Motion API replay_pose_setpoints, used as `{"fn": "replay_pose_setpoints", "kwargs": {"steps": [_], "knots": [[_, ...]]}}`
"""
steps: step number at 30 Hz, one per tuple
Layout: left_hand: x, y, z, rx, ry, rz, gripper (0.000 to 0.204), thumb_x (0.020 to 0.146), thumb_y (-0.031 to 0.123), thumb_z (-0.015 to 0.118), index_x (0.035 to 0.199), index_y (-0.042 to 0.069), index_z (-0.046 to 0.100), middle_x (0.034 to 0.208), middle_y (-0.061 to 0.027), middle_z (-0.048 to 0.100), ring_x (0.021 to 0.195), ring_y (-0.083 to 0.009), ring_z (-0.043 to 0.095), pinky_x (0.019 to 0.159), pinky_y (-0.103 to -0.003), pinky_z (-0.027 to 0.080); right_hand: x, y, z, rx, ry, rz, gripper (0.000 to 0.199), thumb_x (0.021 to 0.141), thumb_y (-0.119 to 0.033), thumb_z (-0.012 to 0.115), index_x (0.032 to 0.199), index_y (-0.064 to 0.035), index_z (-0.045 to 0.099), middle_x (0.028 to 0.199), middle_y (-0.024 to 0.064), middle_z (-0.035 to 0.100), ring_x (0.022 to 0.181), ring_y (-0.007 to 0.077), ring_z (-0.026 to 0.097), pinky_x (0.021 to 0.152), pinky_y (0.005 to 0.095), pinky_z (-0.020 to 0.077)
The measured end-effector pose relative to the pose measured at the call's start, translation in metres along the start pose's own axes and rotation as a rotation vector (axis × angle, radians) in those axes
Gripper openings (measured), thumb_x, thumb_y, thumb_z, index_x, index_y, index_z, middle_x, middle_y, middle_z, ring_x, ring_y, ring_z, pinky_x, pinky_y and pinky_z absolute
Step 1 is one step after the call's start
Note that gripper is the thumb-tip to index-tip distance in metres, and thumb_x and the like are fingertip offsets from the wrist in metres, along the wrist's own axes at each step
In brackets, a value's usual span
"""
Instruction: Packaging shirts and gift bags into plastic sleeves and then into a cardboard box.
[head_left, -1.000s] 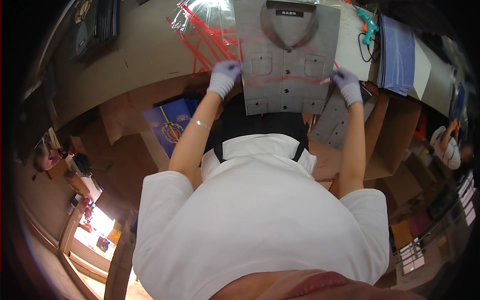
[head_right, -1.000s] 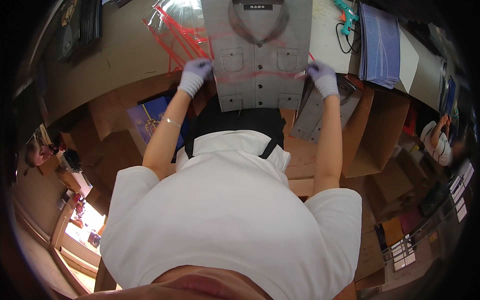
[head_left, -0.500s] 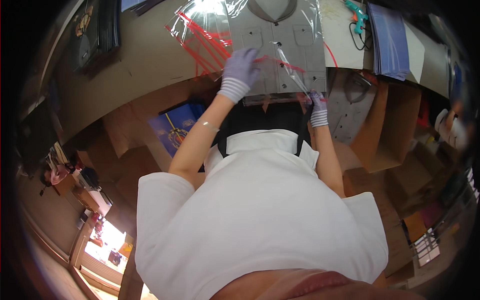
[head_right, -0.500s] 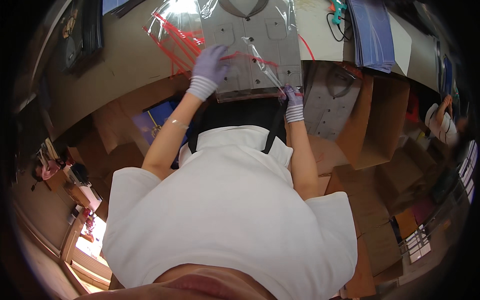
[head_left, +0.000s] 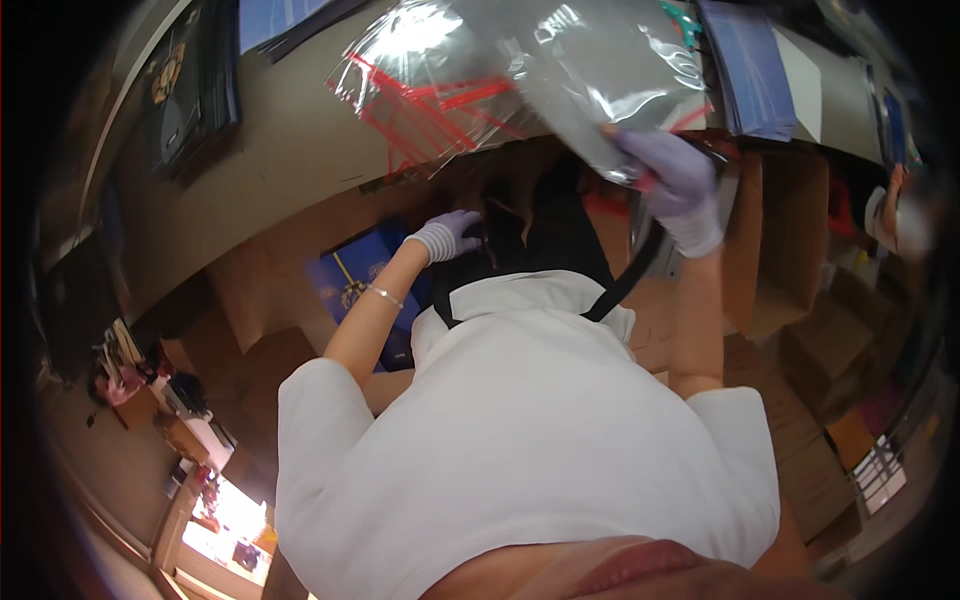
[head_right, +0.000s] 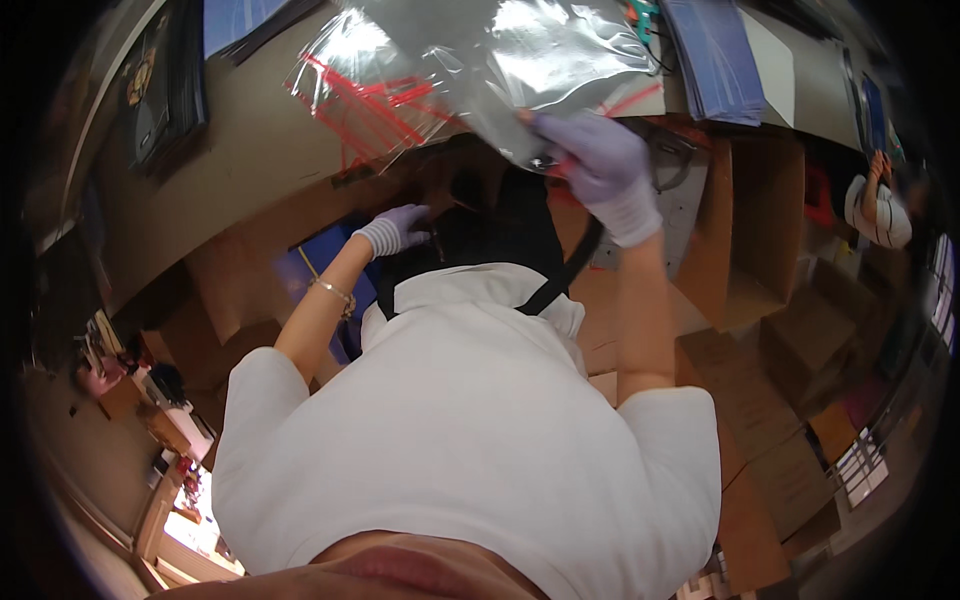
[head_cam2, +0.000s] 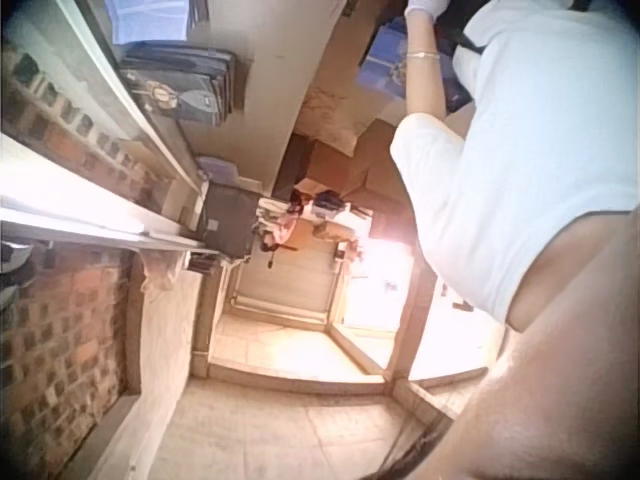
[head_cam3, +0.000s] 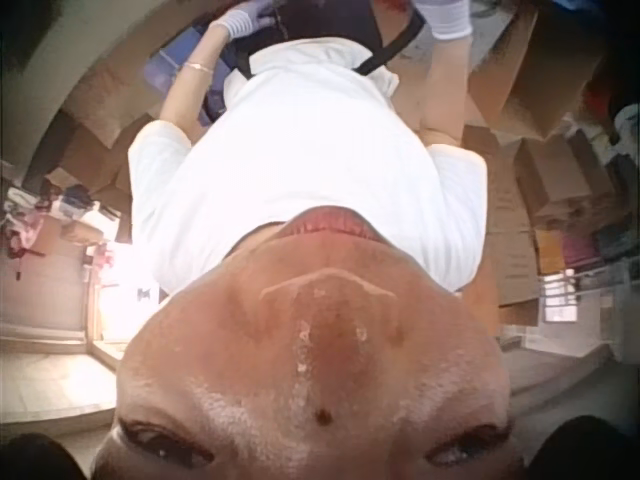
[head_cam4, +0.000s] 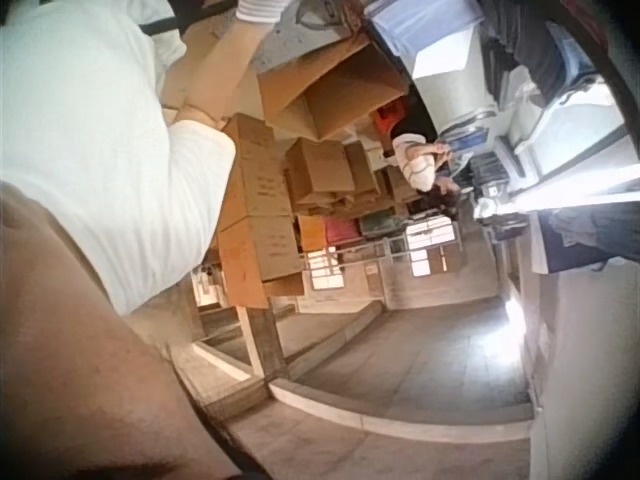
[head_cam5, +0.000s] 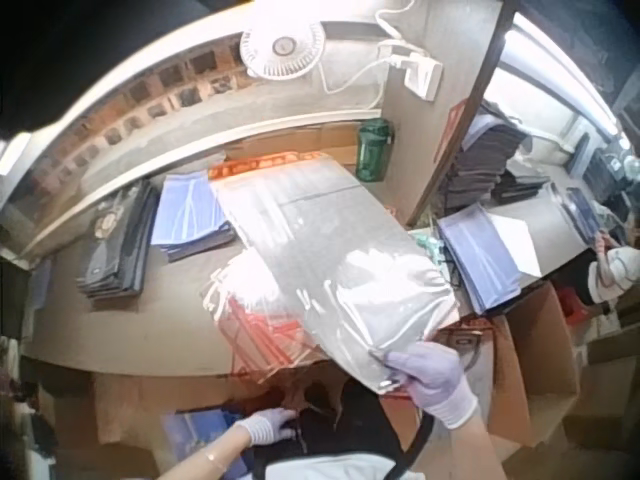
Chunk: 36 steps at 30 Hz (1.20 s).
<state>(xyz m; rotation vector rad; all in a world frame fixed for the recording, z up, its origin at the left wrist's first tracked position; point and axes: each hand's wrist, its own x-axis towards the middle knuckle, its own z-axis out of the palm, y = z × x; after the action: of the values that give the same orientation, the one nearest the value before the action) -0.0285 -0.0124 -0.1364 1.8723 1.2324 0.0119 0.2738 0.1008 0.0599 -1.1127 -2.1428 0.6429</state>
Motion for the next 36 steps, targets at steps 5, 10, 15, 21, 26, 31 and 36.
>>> {"fn": "replay_pose_setpoints", "kwargs": {"steps": [5, 10, 15, 21, 26, 31, 36], "knots": [[0.027, 0.039, -0.014, -0.124, -0.231, -0.163, 0.026, 0.079, 0.026, 0.056, 0.075, 0.001, 0.062, 0.073, -0.0188, 0.059, 0.07, -0.0331, 0.056, 0.062, -0.038, 0.045, -0.019, 0.066, 0.094, -0.062, -0.159, -0.029, 0.028, 0.066, 0.0, 0.057, 0.093, -0.0104, 0.062, 0.079, 0.0089, 0.06, 0.074, 0.0266, 0.056, 0.069, 0.0349, 0.0472], [0.048, 0.049, -0.01, -0.445, 0.226, -0.049, 0.009, 0.078, 0.005, 0.055, 0.083, -0.001, 0.06, 0.076, -0.0125, 0.061, 0.071, -0.0204, 0.06, 0.067, -0.029, 0.048, -0.063, 0.158, 0.037, -0.174, -0.023, 0.597, 0.014, 0.073, -0.012, 0.054, 0.084, -0.0112, 0.064, 0.08, 0.0114, 0.06, 0.079, 0.029, 0.057, 0.07, 0.0353, 0.0471], [0.114, 0.054, -0.038, -0.452, 0.345, -0.109, 0.013, 0.073, 0.003, 0.059, 0.085, 0.001, 0.06, 0.077, -0.0107, 0.06, 0.07, -0.0191, 0.059, 0.066, -0.028, 0.048, -0.113, 0.342, -0.113, 0.084, 0.292, 1.62, 0.059, 0.067, -0.054, 0.063, 0.096, -0.0031, 0.059, 0.088, 0.0144, 0.061, 0.071, 0.0198, 0.06, 0.061, 0.0285, 0.0475], [0.188, 0.074, -0.071, 0.251, 0.337, 0.132, 0.019, 0.065, 0.011, 0.064, 0.081, 0.004, 0.057, 0.077, -0.0109, 0.054, 0.077, -0.0293, 0.052, 0.071, -0.038, 0.044, -0.148, 0.378, -0.093, 0.636, 0.432, 1.73, 0.053, 0.075, -0.045, 0.06, 0.106, -0.0034, 0.049, 0.088, 0.0107, 0.06, 0.069, 0.0233, 0.061, 0.055, 0.0303, 0.0485], [0.204, 0.041, -0.069, 0.141, 0.249, 0.169, 0.018, 0.07, 0.014, 0.062, 0.084, 0.004, 0.058, 0.08, -0.0117, 0.057, 0.078, -0.028, 0.054, 0.071, -0.036, 0.044, -0.222, 0.314, -0.093, 0.727, 1.03, 1.072, 0.029, 0.084, -0.011, 0.051, 0.11, 0.0013, 0.044, 0.098, 0.0169, 0.054, 0.069, 0.0338, 0.062, 0.056, 0.0351, 0.0512], [0.226, 0.046, -0.075, -0.516, 0.399, -0.021, 0.019, 0.078, 0.015, 0.059, 0.088, -0.001, 0.061, 0.079, -0.0121, 0.062, 0.072, -0.0162, 0.058, 0.068, -0.027, 0.045, -0.184, 0.14, -0.072, 0.493, 1.054, 0.949, 0.023, 0.084, -0.013, 0.052, 0.102, 0.0023, 0.053, 0.082, 0.0134, 0.059, 0.067, 0.0267, 0.062, 0.056, 0.0332, 0.0511], [0.262, 0.086, -0.078, -0.888, 0.47, 0.046, 0.02, 0.075, 0.016, 0.062, 0.088, 0.0, 0.062, 0.078, -0.009, 0.064, 0.07, -0.0136, 0.058, 0.068, -0.024, 0.046, -0.158, 0.027, 0.027, 0.359, 0.92, 1.02, 0.021, 0.085, -0.011, 0.052, 0.091, 0.0067, 0.061, 0.081, 0.0133, 0.061, 0.058, 0.0196, 0.06, 0.055, 0.028, 0.0486]]}}
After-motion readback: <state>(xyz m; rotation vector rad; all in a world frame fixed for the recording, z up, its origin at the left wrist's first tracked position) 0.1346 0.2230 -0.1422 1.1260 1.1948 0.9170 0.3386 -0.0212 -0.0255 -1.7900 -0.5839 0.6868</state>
